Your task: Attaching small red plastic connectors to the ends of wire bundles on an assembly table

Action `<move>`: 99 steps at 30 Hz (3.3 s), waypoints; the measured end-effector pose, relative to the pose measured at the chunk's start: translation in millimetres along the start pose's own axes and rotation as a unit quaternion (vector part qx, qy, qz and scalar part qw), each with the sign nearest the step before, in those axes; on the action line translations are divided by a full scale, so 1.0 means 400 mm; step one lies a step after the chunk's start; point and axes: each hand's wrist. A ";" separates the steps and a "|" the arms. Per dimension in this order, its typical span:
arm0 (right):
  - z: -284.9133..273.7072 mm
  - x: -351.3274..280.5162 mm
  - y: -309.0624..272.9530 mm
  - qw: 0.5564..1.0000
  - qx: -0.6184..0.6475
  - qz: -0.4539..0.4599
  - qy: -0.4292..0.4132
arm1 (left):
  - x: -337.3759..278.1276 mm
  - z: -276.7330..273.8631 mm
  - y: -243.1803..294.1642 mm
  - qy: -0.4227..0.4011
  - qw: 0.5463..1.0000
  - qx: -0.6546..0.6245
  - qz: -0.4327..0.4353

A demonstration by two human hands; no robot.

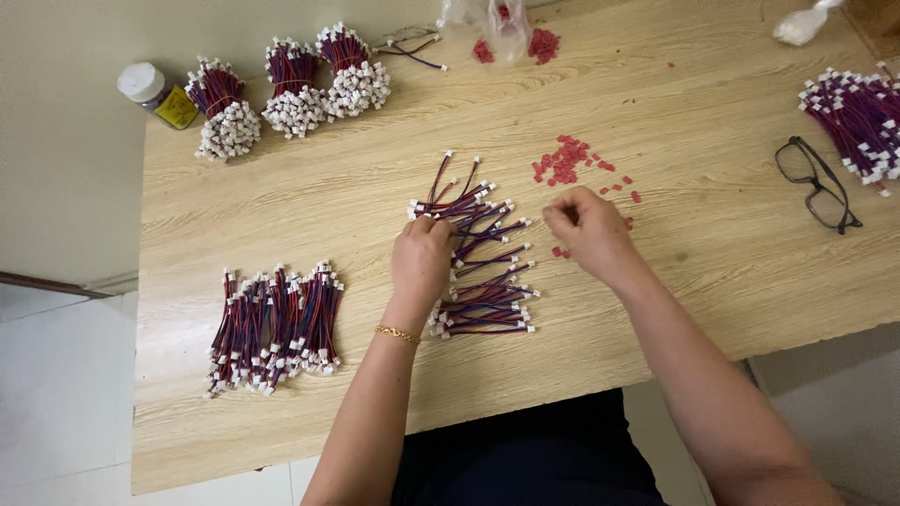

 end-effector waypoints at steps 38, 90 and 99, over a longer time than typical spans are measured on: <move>0.103 -0.170 -0.232 0.933 -0.097 -0.344 0.028 | -0.137 -0.273 0.149 0.051 0.578 -0.764 -0.282; 0.138 -0.192 -0.125 0.951 0.156 -0.086 -0.253 | -0.215 -0.286 0.125 -0.135 0.602 -0.732 -0.288; 0.084 -0.176 -0.160 0.939 0.101 -0.106 -0.312 | -0.182 -0.321 0.121 -0.160 0.610 -0.738 -0.239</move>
Point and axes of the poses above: each hand's wrist, its own x-axis towards the middle knuckle, its own z-axis out of the palm, y = z × x, and after that the axes turned 1 degree about z, right-handed
